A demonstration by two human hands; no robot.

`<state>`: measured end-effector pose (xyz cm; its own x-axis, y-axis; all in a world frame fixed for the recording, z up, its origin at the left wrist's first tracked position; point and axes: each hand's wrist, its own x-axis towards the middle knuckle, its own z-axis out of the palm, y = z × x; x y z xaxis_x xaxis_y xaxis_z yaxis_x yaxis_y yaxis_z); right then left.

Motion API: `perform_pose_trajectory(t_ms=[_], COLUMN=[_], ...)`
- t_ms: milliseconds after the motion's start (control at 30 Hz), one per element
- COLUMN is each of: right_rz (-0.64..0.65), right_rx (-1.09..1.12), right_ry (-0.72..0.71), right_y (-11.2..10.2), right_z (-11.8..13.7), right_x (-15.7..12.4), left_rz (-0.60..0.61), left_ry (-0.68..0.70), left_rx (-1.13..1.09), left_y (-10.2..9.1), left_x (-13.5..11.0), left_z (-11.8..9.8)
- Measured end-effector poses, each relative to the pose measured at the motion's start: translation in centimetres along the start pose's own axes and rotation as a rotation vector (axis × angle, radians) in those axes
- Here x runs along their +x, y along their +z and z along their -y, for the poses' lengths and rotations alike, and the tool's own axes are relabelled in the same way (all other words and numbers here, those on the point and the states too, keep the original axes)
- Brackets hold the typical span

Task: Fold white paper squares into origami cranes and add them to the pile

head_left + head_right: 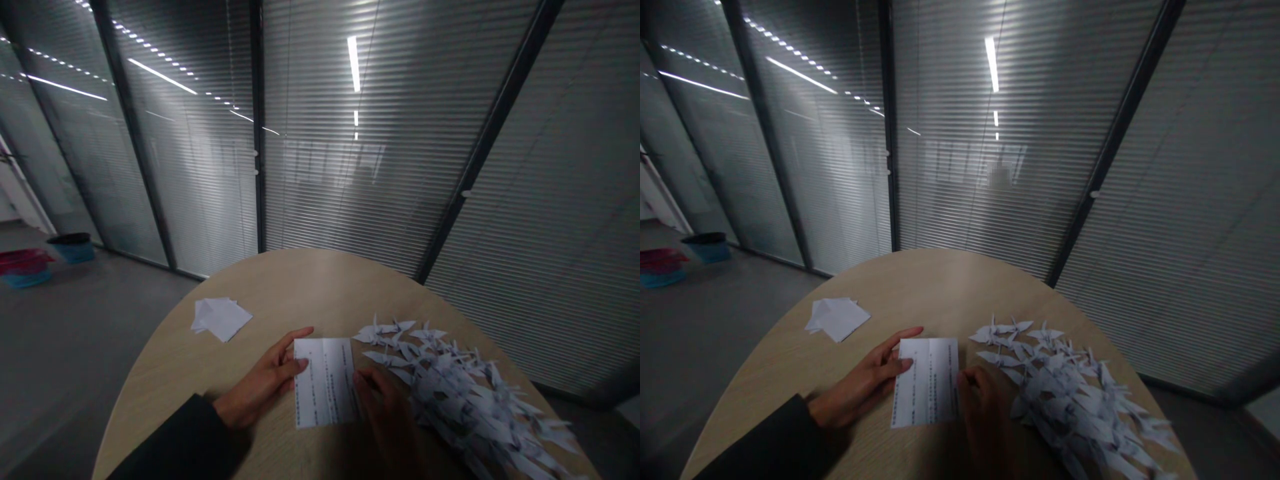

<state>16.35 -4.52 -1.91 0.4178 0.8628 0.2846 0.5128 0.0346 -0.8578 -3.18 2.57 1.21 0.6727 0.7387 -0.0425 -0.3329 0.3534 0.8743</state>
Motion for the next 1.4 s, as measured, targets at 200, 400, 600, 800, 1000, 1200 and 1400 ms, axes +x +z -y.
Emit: perform_pose_trajectory(t_ms=[200,400,600,800,1000,1200,1400], right_rz=[0.001,0.041,0.048,-0.011,-0.062,0.005,-0.003], right_rx=[-0.036,-0.188,-0.446,-0.637,-0.890,-0.785,-0.547], right_ry=[0.011,-0.083,-0.295,-0.535,-0.662,-0.548,-0.375], right_y=[-0.3,-0.1,0.6,1.2,1.7,1.5,0.9], right_z=[0.3,-0.9,-5.2,-9.5,-8.2,-5.0,-3.0], right_x=[0.1,0.0,-0.6,-1.7,-1.2,-0.5,-0.6], left_rz=[-0.011,0.083,0.151,0.385,0.495,0.455,0.375], left_ry=[0.000,0.163,0.375,0.454,0.373,0.368,0.348], left_rx=[0.133,0.706,1.187,1.383,1.595,1.735,1.774], left_y=[-0.1,-0.8,-0.9,-0.3,1.0,1.1,1.1], left_x=[-0.2,0.1,-0.2,-0.8,-1.1,-1.3,-1.3], left_z=[-0.1,0.5,1.6,1.2,0.7,1.2,1.5])
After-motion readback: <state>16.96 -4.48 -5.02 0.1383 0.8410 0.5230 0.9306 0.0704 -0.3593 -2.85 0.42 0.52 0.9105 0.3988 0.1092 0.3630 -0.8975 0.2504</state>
